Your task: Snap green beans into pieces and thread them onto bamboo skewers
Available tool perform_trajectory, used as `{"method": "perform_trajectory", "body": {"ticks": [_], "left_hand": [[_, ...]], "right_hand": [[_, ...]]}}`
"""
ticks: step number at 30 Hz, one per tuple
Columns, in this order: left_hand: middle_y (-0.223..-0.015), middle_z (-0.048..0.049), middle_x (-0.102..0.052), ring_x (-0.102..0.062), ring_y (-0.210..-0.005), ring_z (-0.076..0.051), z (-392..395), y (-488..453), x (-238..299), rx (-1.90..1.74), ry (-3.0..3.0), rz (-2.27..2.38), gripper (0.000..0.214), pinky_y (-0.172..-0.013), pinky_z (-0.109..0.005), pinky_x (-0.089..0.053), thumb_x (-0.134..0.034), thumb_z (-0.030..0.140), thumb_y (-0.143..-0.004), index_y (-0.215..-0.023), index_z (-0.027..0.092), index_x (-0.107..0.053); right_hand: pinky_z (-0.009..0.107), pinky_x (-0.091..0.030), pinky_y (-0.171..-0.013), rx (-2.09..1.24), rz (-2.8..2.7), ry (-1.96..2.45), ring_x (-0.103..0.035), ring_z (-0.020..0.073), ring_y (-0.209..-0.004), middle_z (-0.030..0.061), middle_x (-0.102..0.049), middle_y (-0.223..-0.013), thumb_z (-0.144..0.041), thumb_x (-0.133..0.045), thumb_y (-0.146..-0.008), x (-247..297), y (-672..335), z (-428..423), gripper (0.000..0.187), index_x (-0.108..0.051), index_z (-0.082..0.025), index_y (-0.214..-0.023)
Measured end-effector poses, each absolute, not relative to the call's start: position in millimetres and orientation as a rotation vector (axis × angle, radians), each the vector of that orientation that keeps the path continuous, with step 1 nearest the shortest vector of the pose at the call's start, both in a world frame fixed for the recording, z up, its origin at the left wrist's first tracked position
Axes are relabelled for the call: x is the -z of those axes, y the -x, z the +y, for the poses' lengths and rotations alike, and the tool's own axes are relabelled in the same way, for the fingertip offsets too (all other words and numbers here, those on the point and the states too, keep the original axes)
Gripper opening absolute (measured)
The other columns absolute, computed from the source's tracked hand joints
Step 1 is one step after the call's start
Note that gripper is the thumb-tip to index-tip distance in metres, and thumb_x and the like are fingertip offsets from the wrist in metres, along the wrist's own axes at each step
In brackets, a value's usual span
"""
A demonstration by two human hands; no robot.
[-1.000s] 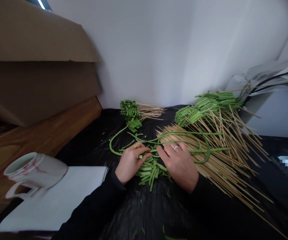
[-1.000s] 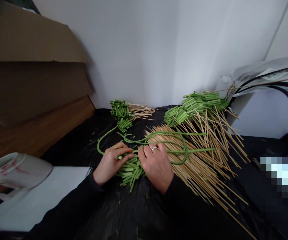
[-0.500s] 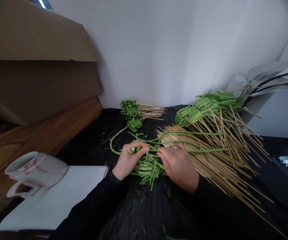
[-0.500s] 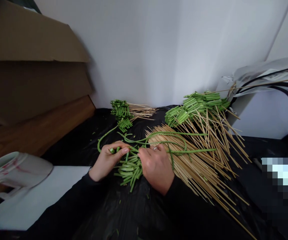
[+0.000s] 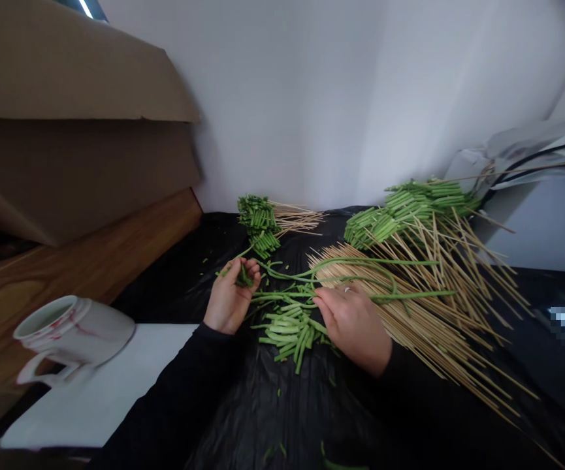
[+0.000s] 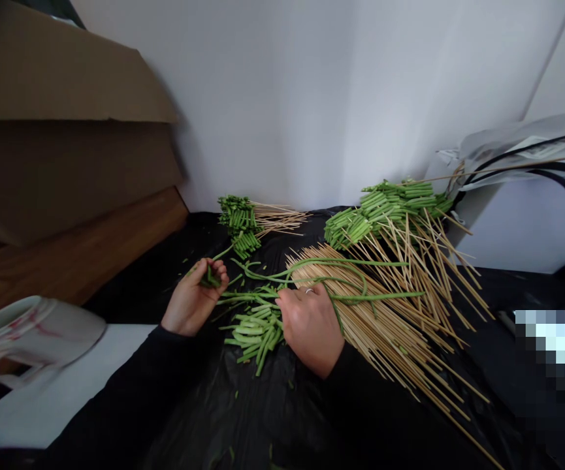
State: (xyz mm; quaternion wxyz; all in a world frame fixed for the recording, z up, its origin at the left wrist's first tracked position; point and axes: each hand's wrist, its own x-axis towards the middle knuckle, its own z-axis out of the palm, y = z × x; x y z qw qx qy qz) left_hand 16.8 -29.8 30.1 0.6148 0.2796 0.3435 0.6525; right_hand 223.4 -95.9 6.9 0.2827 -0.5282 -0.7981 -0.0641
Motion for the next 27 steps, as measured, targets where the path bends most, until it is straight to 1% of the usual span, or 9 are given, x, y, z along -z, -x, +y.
{"method": "perform_trajectory", "body": {"ticks": [2,5,7,9,12,15,18,21,27], "left_hand": [[-0.071,0.0006,-0.062,-0.057,-0.060,-0.008,-31,-16,-31,-1.460,-0.670,0.780,0.011,-0.056,-0.019,-0.047,-0.069,0.021,-0.077,-0.078,0.015,-0.060],[-0.054,0.0066,-0.046,-0.036,-0.043,-0.003,-39,-22,-29,-1.259,-0.930,0.818,0.017,-0.042,-0.016,-0.027,-0.072,0.027,-0.075,-0.082,0.013,-0.064],[-0.049,0.0083,-0.038,-0.027,-0.042,-0.002,-46,-28,-26,-1.089,-1.114,0.903,0.026,-0.040,-0.018,-0.017,-0.076,0.033,-0.072,-0.082,0.011,-0.067],[-0.050,0.0072,-0.040,-0.025,-0.043,-0.002,-51,-34,-23,-0.988,-1.211,0.972,0.032,-0.042,-0.020,-0.013,-0.079,0.036,-0.067,-0.081,0.009,-0.069],[-0.051,0.0063,-0.043,-0.024,-0.044,-0.003,-54,-37,-21,-0.971,-1.209,0.981,0.032,-0.044,-0.021,-0.012,-0.080,0.037,-0.066,-0.077,0.010,-0.068],[-0.050,0.0079,-0.038,-0.023,-0.045,-0.003,-56,-38,-22,-0.940,-1.143,0.898,0.029,-0.044,-0.022,-0.013,-0.080,0.035,-0.067,-0.077,0.012,-0.066],[-0.049,0.0085,-0.035,-0.024,-0.045,-0.004,-58,-38,-21,-0.875,-1.105,0.794,0.026,-0.045,-0.021,-0.015,-0.078,0.034,-0.069,-0.079,0.013,-0.064],[-0.049,0.0084,-0.035,-0.024,-0.045,-0.004,-60,-39,-21,-0.814,-1.178,0.810,0.026,-0.044,-0.021,-0.014,-0.077,0.033,-0.070,-0.078,0.012,-0.064],[-0.057,0.0045,-0.048,-0.038,-0.050,-0.005,-60,-36,-28,-0.867,-1.431,0.907,0.021,-0.047,-0.019,-0.028,-0.072,0.033,-0.076,-0.076,0.012,-0.065]], "right_hand": [[0.034,-0.029,-0.077,0.174,-2.134,1.410,-0.056,0.0182,-0.071,0.0032,-0.068,-0.075,-0.021,-0.044,-0.096,-7,-224,-96,0.022,-0.065,-0.016,-0.089],[0.035,-0.029,-0.079,0.187,-2.126,1.390,-0.057,0.0182,-0.071,0.0033,-0.069,-0.077,-0.020,-0.044,-0.096,-6,-223,-96,0.021,-0.065,-0.016,-0.091],[0.036,-0.030,-0.079,0.202,-2.122,1.378,-0.057,0.0188,-0.072,0.0039,-0.069,-0.077,-0.020,-0.044,-0.096,-6,-222,-97,0.021,-0.065,-0.016,-0.093],[0.036,-0.030,-0.079,0.207,-2.129,1.364,-0.058,0.0197,-0.074,0.0047,-0.069,-0.078,-0.019,-0.044,-0.095,-6,-222,-98,0.022,-0.065,-0.015,-0.093],[0.037,-0.031,-0.080,0.152,-2.147,1.334,-0.057,0.0214,-0.079,0.0046,-0.068,-0.078,-0.019,-0.043,-0.095,-7,-222,-99,0.022,-0.065,-0.016,-0.093],[0.033,-0.034,-0.076,-0.031,-2.089,1.273,-0.056,0.0210,-0.083,0.0041,-0.067,-0.082,-0.023,-0.048,-0.094,-8,-221,-99,0.018,-0.065,-0.018,-0.093],[0.028,-0.036,-0.066,-0.247,-2.036,1.151,-0.055,0.0165,-0.074,0.0018,-0.063,-0.076,-0.023,-0.049,-0.094,-8,-220,-99,0.018,-0.063,-0.018,-0.083],[0.027,-0.036,-0.062,-0.313,-2.017,1.076,-0.054,0.0149,-0.068,0.0003,-0.060,-0.069,-0.021,-0.047,-0.094,-10,-221,-97,0.023,-0.061,-0.018,-0.076],[0.028,-0.042,-0.073,-0.275,-1.856,1.070,-0.061,0.0161,-0.080,0.0030,-0.068,-0.086,-0.021,-0.047,-0.094,-19,-230,-93,0.018,-0.065,-0.019,-0.094]]}}
